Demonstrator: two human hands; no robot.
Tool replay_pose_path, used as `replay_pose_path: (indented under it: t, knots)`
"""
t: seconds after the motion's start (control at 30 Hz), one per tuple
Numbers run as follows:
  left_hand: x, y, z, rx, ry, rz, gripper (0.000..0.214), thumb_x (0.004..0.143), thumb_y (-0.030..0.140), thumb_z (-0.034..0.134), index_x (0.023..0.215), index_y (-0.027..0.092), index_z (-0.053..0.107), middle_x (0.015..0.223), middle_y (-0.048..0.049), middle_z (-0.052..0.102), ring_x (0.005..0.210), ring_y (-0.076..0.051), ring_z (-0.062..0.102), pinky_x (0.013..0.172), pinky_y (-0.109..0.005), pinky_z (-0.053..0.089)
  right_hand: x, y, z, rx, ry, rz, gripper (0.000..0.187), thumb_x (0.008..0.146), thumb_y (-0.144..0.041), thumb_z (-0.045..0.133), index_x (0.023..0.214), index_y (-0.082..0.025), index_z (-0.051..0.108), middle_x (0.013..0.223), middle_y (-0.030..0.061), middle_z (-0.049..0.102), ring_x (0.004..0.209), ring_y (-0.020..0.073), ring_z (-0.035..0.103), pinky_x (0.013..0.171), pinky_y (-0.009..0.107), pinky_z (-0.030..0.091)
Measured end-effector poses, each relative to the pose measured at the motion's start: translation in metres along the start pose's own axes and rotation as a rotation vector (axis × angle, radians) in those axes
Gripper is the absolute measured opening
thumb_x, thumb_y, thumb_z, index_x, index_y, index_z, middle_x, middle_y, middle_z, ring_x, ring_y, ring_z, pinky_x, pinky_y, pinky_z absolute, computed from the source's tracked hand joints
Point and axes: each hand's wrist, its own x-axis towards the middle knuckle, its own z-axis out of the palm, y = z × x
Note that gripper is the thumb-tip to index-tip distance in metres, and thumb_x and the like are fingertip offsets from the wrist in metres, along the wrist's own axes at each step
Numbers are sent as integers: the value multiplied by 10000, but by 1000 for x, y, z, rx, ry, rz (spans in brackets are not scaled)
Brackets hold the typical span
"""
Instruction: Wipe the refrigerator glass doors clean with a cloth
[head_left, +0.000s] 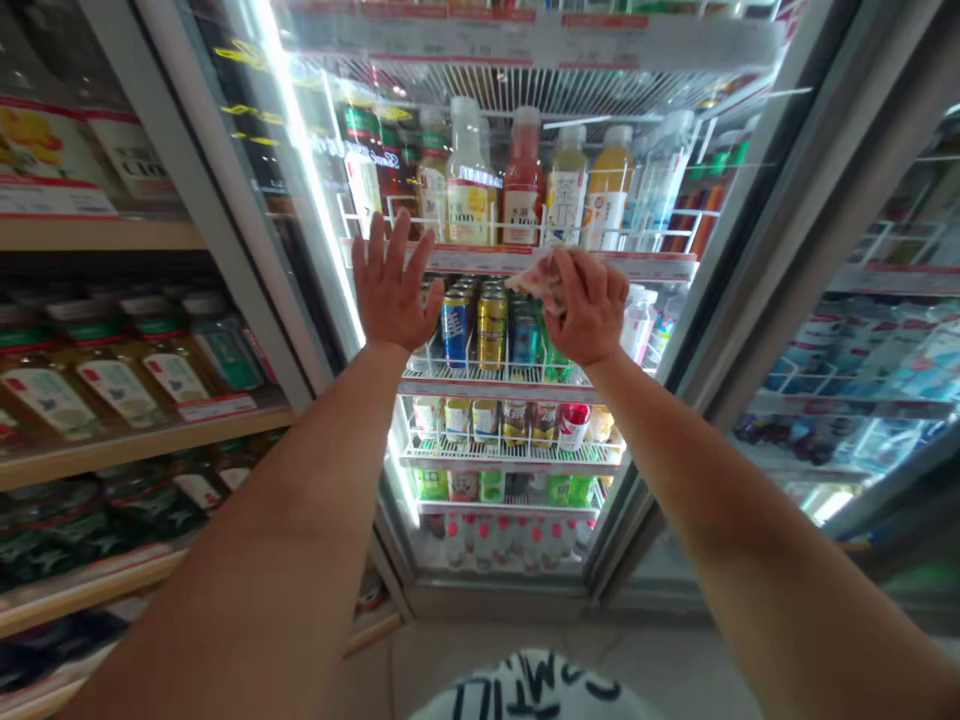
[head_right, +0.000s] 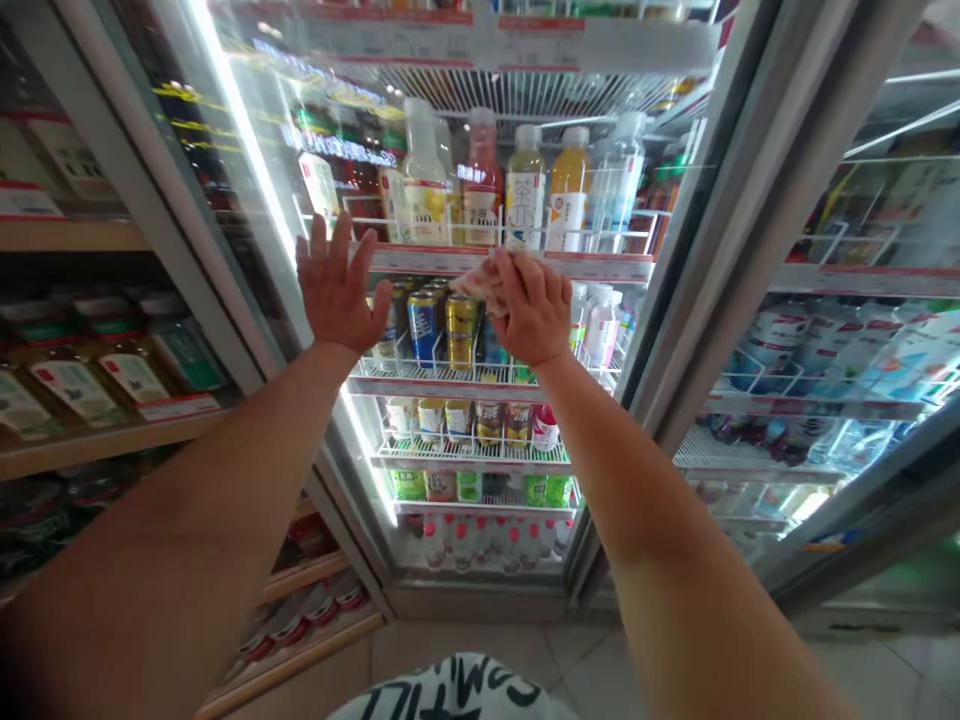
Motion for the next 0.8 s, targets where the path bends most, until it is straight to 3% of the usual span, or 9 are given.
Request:
replay_pose_path:
  t: [0.03,0.1,0.23,0.3,0.37,0.5,0.57,0.73,0.8]
  knots:
    - [0,0,0,-9,-7,-4,866,982,808,321,1633,244,407,1755,85,88,1623,-295,-83,1333,-494,-167,0,0,0,-8,34,38,591,1039,-468,407,1560,-214,522,1523,128,552,1392,378,498,1178,579,378]
    - [0,-1,0,-21,-10,-1,870,982,812,322,1637,245,405,1755,78,94,1624,-315,-69,1335,-516,-158,1,0,-1,-21,31,-20,540,1039,-432,416,1502,-210,584,1509,116,574,1397,361,504,1179,567,385]
    - [-2,2,-5,-13,13,30,787,1027,748,354,1637,253,411,1752,50,149,1632,-308,-4,1348,-554,-82,1,2,-6,17,-158,-392,421,1058,-384,447,1390,-243,665,1480,52,629,1385,284,546,1193,498,411]
    - [-3,4,-7,6,20,53,745,1050,694,382,1641,239,399,1754,29,156,1634,-282,5,1345,-564,-61,1,2,-6,48,-200,-464,410,1072,-387,443,1381,-242,669,1485,46,632,1391,273,553,1204,486,418]
    - [-3,4,-7,34,30,68,727,1060,668,381,1643,234,391,1755,25,153,1635,-268,-2,1343,-563,-58,2,2,-4,72,-149,-386,431,1085,-402,423,1403,-229,657,1492,62,626,1408,285,545,1231,501,402]
    - [-2,4,-5,47,33,64,747,1052,698,345,1635,235,405,1752,20,170,1635,-272,-2,1345,-555,-57,5,1,1,89,73,-78,490,1104,-388,355,1490,-198,590,1556,94,556,1508,322,441,1290,554,331]
    - [-1,4,-4,44,28,52,783,1043,729,312,1625,216,411,1752,24,167,1634,-273,-3,1342,-550,-68,5,2,2,100,107,-64,499,1105,-371,346,1525,-196,552,1581,91,526,1545,326,390,1300,571,314]
    - [-1,2,-3,50,13,47,791,1051,732,280,1630,207,404,1753,36,151,1634,-246,-27,1341,-538,-87,4,6,-2,183,-129,-531,500,1080,-342,405,1543,-199,525,1588,65,537,1542,289,410,1309,558,331]
    - [-1,1,-3,55,18,55,791,1052,737,275,1637,220,403,1752,27,162,1634,-247,-35,1347,-540,-81,4,6,-4,206,-205,-613,483,1082,-353,435,1531,-208,539,1586,56,543,1543,270,414,1318,545,326]
